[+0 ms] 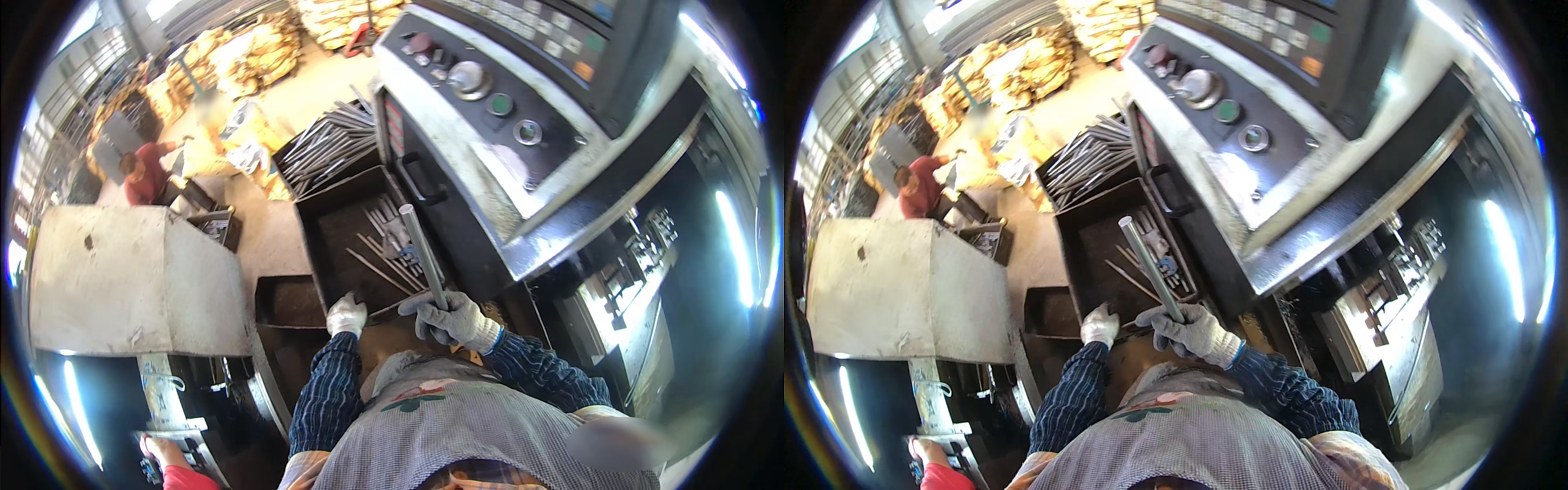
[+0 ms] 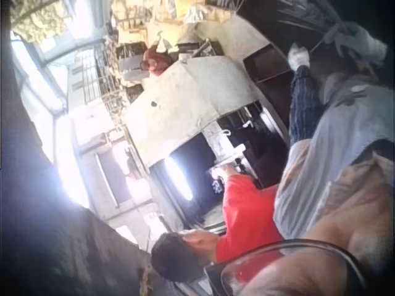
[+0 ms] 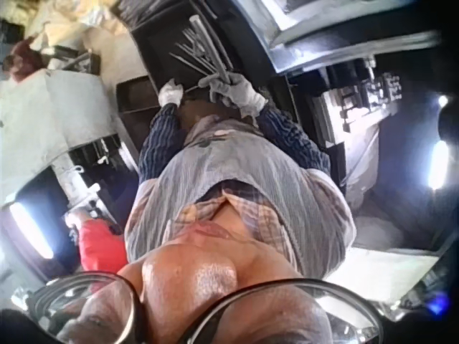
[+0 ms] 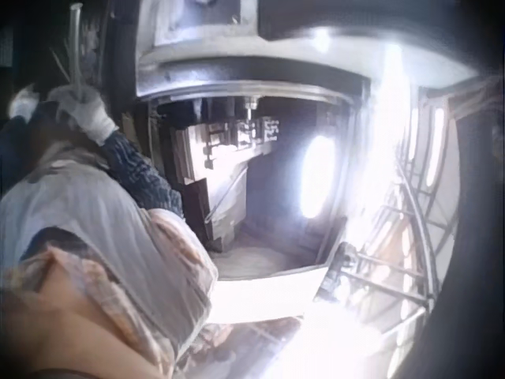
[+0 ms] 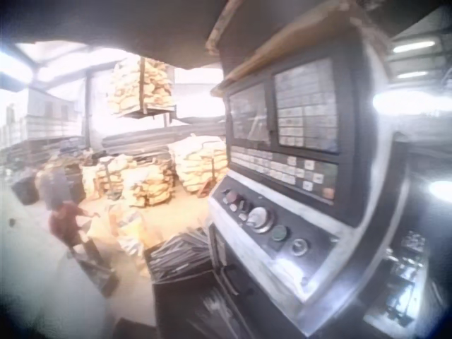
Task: The person operates a CNC lathe, repeatedly loading metal rods into the chuck, starting the machine, and removing finished parts. They place the finished rods into a nearby bin while another worker is present in the background.
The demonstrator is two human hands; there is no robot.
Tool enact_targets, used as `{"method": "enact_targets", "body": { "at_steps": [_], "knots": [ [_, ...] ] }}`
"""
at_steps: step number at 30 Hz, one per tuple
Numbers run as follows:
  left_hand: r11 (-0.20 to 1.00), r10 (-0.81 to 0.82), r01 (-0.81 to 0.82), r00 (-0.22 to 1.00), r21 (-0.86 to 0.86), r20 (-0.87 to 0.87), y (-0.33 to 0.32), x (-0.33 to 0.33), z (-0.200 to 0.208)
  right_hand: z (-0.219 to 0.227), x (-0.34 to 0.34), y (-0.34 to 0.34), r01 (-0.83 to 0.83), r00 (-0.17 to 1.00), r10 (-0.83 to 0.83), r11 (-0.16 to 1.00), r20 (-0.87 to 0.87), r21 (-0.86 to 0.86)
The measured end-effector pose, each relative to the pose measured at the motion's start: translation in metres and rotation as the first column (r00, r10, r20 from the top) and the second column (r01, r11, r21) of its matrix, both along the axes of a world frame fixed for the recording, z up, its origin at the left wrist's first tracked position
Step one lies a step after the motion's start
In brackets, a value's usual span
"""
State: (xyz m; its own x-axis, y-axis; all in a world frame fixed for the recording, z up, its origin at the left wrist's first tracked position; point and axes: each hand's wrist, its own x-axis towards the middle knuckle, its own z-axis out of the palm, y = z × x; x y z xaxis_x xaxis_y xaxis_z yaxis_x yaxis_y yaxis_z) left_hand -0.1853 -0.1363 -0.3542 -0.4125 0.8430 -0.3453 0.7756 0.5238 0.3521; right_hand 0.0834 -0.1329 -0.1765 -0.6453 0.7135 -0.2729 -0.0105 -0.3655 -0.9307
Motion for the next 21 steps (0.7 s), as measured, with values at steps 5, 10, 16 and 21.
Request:
{"method": "enact_targets", "body": {
  "at_steps": [5, 10, 16, 21],
  "knots": [
    [0.996, -0.040, 0.042, 0.999, 0.077, -0.026, -0.003, -0.003, -0.009, 0.035, 0.058, -0.026, 0.025, 0.994, -0.029, 0.999, -0.106, -0.035],
    [0.992, -0.095, 0.100, 0.993, 0.074, -0.064, 0.003, -0.018, -0.040, 0.051, 0.119, -0.058, 0.230, 0.961, -0.202, 0.963, -0.187, 0.143],
    [0.988, -0.140, 0.144, 0.988, 0.049, -0.061, 0.005, -0.020, -0.042, 0.050, 0.214, -0.088, 0.711, 0.698, -0.622, 0.660, -0.356, 0.241],
    [0.981, -0.165, 0.178, 0.974, 0.079, -0.156, 0.010, -0.019, -0.045, 0.039, 0.275, -0.103, 0.983, 0.109, -0.987, 0.089, -0.122, 0.159]
  ]
}}
